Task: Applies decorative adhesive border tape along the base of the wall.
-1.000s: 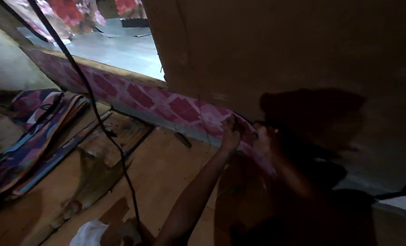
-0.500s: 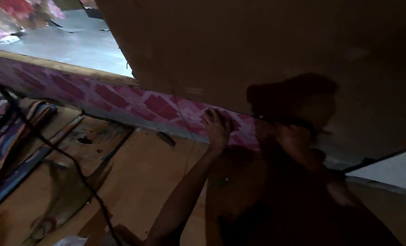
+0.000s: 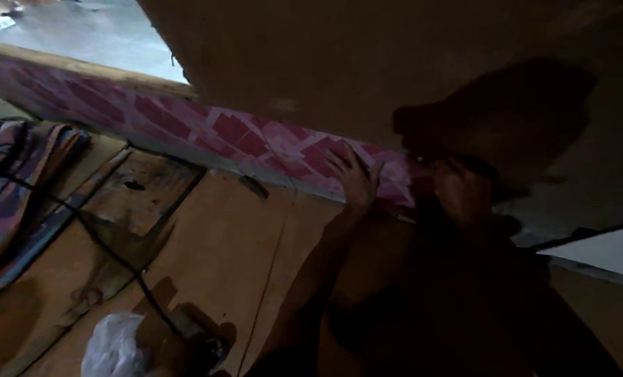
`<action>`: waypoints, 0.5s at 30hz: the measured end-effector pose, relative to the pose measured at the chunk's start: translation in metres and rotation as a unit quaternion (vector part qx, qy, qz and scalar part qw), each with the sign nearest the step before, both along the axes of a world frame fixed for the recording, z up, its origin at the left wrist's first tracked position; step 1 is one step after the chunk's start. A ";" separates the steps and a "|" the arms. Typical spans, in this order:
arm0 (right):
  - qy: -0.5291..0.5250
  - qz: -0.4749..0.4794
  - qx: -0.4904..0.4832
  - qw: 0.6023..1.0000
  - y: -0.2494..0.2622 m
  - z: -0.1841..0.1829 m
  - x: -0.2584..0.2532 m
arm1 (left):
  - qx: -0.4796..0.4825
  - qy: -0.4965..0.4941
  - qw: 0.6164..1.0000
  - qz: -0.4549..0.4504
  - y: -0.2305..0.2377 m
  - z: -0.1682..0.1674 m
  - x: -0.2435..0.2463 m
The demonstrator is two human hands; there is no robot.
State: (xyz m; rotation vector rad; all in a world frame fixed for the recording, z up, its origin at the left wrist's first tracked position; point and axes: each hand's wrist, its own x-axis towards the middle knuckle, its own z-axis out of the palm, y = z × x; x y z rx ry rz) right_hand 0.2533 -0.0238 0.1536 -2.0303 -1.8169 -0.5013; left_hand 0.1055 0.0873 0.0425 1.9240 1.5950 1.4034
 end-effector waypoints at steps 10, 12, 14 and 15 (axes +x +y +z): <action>0.004 0.034 -0.022 0.999 -0.001 0.001 0.009 | 0.003 -0.081 0.997 -0.005 -0.013 -0.028 0.045; 0.000 0.041 -0.019 0.999 -0.002 0.001 0.012 | -0.009 -0.101 0.995 -0.021 -0.019 -0.024 0.052; -0.005 0.039 -0.013 0.999 -0.001 0.001 0.012 | -0.007 -0.120 0.992 -0.026 -0.024 -0.023 0.058; -0.007 0.038 -0.012 0.999 -0.001 0.001 0.012 | -0.007 -0.126 0.992 -0.029 -0.026 -0.023 0.060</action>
